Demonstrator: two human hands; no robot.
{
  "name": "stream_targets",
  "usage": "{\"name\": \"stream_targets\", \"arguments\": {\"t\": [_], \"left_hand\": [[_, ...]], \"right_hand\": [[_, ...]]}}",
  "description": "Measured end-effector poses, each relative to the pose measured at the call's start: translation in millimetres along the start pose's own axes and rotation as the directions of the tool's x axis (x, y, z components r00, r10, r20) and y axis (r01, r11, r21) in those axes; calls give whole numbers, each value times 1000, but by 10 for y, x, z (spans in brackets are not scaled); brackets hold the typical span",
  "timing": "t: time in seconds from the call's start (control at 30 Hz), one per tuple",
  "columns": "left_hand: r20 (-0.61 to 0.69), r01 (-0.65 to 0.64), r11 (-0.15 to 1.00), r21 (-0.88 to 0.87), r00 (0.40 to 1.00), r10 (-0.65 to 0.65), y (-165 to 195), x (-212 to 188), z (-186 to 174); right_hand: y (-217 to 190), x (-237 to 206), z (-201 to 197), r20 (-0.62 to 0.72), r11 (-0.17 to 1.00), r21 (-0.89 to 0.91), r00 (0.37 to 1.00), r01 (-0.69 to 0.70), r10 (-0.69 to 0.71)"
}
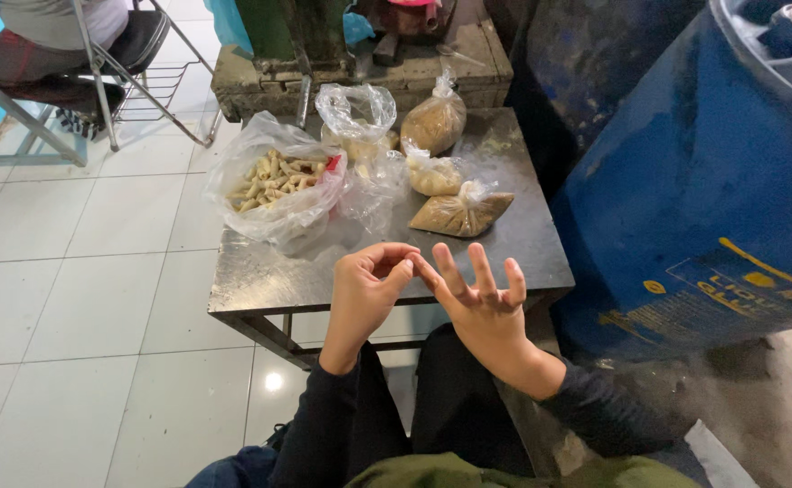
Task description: The person flattens pieces of dough by hand on a metal table, dusts them with flour from a cone-shaped bag, and folds or wraps the flattened dough pieces, placing finished pieces into a plastic bag. They then move to a roller machine, feed dough through it, collect the flattened pieces, and bag them.
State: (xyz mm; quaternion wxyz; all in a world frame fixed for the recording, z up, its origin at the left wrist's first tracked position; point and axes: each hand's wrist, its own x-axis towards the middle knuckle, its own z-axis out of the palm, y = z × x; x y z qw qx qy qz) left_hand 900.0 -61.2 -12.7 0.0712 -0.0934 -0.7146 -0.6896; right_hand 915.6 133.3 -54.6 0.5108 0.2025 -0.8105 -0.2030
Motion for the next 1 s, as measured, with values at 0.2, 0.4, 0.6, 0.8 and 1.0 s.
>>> {"name": "stream_targets", "arguments": {"t": [0.2, 0.4, 0.6, 0.8, 1.0], "left_hand": [[-76, -14, 1000, -17, 997, 12, -33, 4, 71], [-129, -49, 998, 48, 990, 55, -29, 7, 101], [-95, -14, 999, 51, 995, 19, 27, 80, 135], [-98, -14, 990, 140, 995, 28, -154, 163, 182], [-26, -160, 984, 77, 986, 163, -605, 401, 71]], "right_hand": [[-4, 39, -50, 18, 986, -150, 998, 70, -68], [-70, 65, 37, -63, 996, -86, 997, 27, -33], [-65, 25, 158, -13, 996, -74, 999, 41, -42], [-124, -53, 317, 94, 997, -32, 994, 66, -63], [-35, -51, 450, 26, 998, 59, 1000, 6, -8]]}}
